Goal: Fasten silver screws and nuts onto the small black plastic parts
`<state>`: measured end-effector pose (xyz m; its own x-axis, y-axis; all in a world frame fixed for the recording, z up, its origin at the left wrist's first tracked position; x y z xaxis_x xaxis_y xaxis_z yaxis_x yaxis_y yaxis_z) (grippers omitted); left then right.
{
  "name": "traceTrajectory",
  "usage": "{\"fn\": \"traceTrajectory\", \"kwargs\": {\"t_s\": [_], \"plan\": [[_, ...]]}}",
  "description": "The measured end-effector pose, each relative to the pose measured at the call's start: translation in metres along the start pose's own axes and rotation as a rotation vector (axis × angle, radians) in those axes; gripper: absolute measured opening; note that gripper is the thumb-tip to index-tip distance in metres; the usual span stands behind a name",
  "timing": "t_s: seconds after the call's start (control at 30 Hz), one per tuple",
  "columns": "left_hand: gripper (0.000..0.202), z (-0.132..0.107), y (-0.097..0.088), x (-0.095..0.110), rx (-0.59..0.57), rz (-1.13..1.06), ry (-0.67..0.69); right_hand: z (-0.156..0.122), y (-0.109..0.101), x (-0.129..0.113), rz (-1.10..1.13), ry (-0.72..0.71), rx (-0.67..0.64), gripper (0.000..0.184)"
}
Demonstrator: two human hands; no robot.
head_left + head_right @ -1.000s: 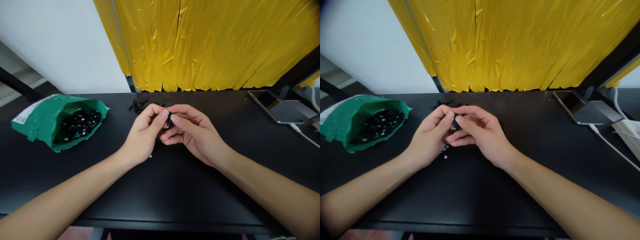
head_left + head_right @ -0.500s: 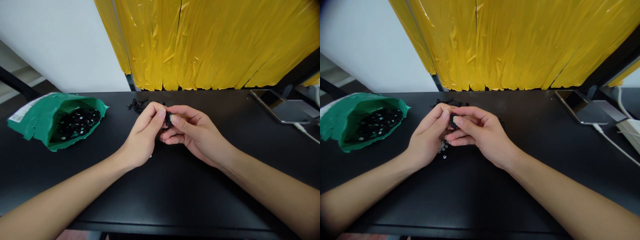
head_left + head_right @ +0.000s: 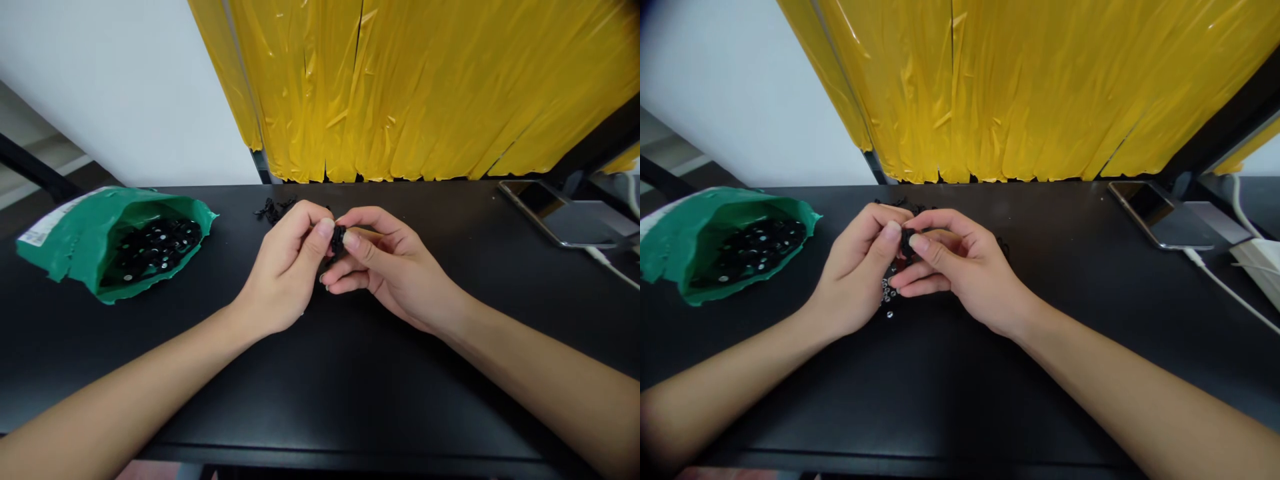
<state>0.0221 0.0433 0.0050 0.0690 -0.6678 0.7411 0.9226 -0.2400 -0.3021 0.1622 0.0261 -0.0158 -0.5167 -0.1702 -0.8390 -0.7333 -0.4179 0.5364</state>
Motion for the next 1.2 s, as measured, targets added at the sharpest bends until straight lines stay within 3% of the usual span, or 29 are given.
{"fn": "traceTrajectory", "kwargs": {"t_s": [0.2, 0.37, 0.63, 0.77, 0.97, 1.1, 1.2], "plan": [[0.018, 0.001, 0.001, -0.003, 0.079, -0.207, -0.144, 0.000, 0.000, -0.002, -0.023, -0.006, 0.022, 0.011], [0.027, 0.002, 0.004, -0.004, 0.082, -0.229, -0.184, 0.000, 0.001, -0.002, -0.026, 0.007, 0.025, 0.012], [0.018, -0.002, 0.006, -0.010, 0.058, -0.528, -0.294, -0.002, -0.001, -0.003, -0.036, -0.012, 0.029, 0.014], [0.026, 0.002, 0.005, -0.010, 0.038, -0.470, -0.271, -0.001, -0.001, -0.002, -0.039, -0.005, 0.029, 0.013], [0.027, 0.004, 0.001, 0.000, 0.044, -0.154, -0.120, 0.000, 0.000, 0.000, -0.008, 0.005, 0.003, 0.009], [0.021, 0.002, 0.000, -0.002, 0.102, -0.268, -0.171, -0.002, 0.000, -0.001, -0.013, -0.003, 0.008, 0.008], [0.021, 0.003, 0.001, -0.004, 0.084, -0.322, -0.174, -0.002, 0.000, -0.002, -0.015, -0.001, 0.015, 0.009]]}}
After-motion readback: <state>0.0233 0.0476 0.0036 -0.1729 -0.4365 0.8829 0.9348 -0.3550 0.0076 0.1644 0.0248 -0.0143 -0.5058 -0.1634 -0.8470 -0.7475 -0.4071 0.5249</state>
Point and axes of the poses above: each hand's wrist, its own z-axis towards the middle knuckle, its own y-axis out of the palm, x = y × z, the point moved 5 cm from there along z, towards the middle knuckle, and after that the axes turned 7 degrees about y, right-handed, at the moved point
